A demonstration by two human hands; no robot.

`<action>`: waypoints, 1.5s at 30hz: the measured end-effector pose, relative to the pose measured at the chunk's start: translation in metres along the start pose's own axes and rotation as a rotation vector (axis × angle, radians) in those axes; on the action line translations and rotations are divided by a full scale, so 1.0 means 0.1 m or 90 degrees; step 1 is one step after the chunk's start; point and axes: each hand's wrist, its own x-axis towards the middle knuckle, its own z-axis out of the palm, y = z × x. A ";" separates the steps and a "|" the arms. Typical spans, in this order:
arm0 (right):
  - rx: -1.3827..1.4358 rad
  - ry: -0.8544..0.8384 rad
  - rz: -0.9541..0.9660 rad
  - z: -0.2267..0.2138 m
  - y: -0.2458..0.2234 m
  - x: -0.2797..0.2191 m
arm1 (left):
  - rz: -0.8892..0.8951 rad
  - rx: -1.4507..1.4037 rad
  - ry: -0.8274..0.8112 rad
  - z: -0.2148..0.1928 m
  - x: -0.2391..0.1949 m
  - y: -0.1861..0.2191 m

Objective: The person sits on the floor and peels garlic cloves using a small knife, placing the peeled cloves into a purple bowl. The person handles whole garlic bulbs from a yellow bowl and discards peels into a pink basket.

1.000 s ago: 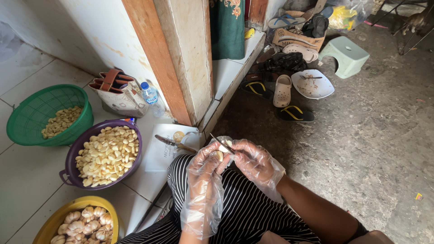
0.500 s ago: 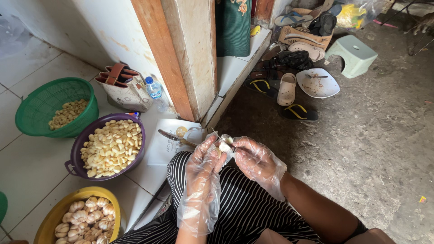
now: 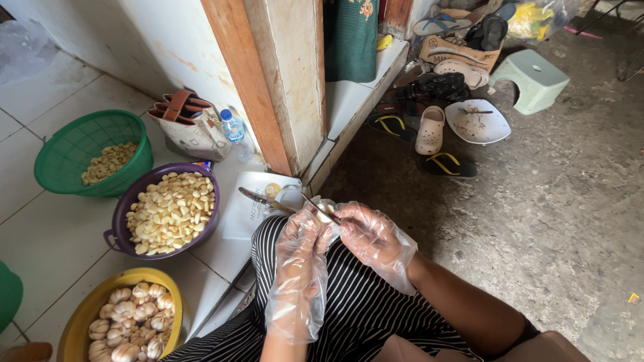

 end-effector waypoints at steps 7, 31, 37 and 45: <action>-0.027 -0.049 -0.021 0.15 -0.02 -0.01 | 0.080 -0.051 0.008 -0.07 -0.09 0.02; -0.361 -0.067 0.021 0.49 -0.06 0.24 | -0.002 -0.203 0.134 -0.27 0.32 -0.01; -0.308 -0.100 -0.020 0.52 0.02 0.29 | 0.025 -0.312 -0.008 -0.50 0.41 -0.08; -0.269 -0.100 0.002 0.40 -0.11 0.28 | 0.049 -0.206 0.117 -0.49 0.40 -0.05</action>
